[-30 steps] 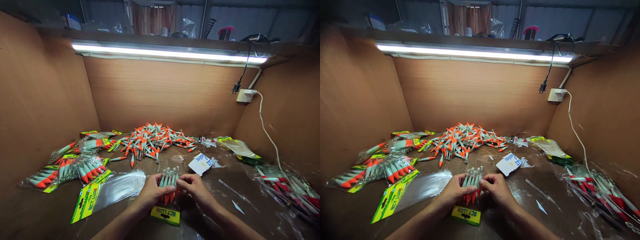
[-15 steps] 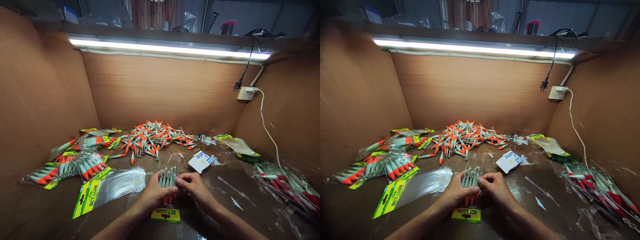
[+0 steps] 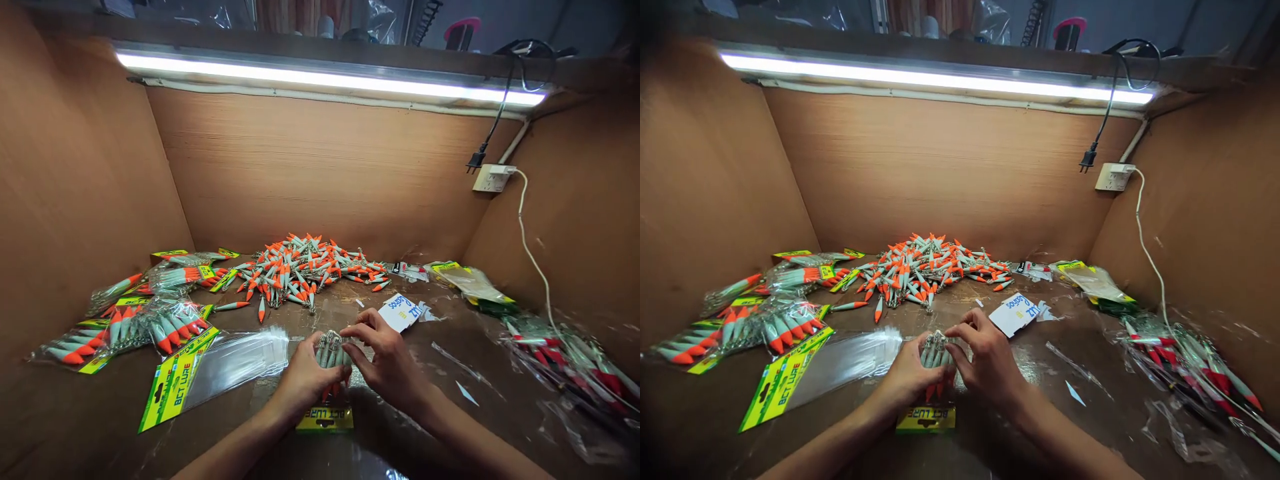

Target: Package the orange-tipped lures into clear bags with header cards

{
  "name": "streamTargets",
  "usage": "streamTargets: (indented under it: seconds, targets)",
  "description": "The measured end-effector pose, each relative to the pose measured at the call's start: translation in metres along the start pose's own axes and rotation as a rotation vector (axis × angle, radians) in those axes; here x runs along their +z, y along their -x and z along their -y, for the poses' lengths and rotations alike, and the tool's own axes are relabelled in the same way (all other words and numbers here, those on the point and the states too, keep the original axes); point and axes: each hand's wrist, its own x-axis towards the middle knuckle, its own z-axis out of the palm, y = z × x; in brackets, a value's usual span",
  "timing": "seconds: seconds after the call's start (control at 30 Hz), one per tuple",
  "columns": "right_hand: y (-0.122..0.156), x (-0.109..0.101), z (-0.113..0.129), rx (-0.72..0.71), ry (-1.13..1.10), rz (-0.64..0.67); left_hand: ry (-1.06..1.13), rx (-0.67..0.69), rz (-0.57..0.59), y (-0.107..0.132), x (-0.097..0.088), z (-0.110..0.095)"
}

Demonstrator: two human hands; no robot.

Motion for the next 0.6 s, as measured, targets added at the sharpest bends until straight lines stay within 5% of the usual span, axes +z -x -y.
streamTargets:
  seconds: [0.23,0.43,0.6]
  targets:
    - [0.0033,0.0044,0.0012,-0.042,0.019,-0.026,0.067,-0.08,0.022,0.0017,0.0006,0.0015]
    - [0.0035,0.0033,-0.0025,-0.119,0.078,-0.03,0.063,-0.009,-0.028,0.001,-0.0036,0.0042]
    - [0.0039,0.0028,-0.0042,-0.083,0.011,-0.004,0.078,-0.013,0.074,0.0003,-0.0028,0.006]
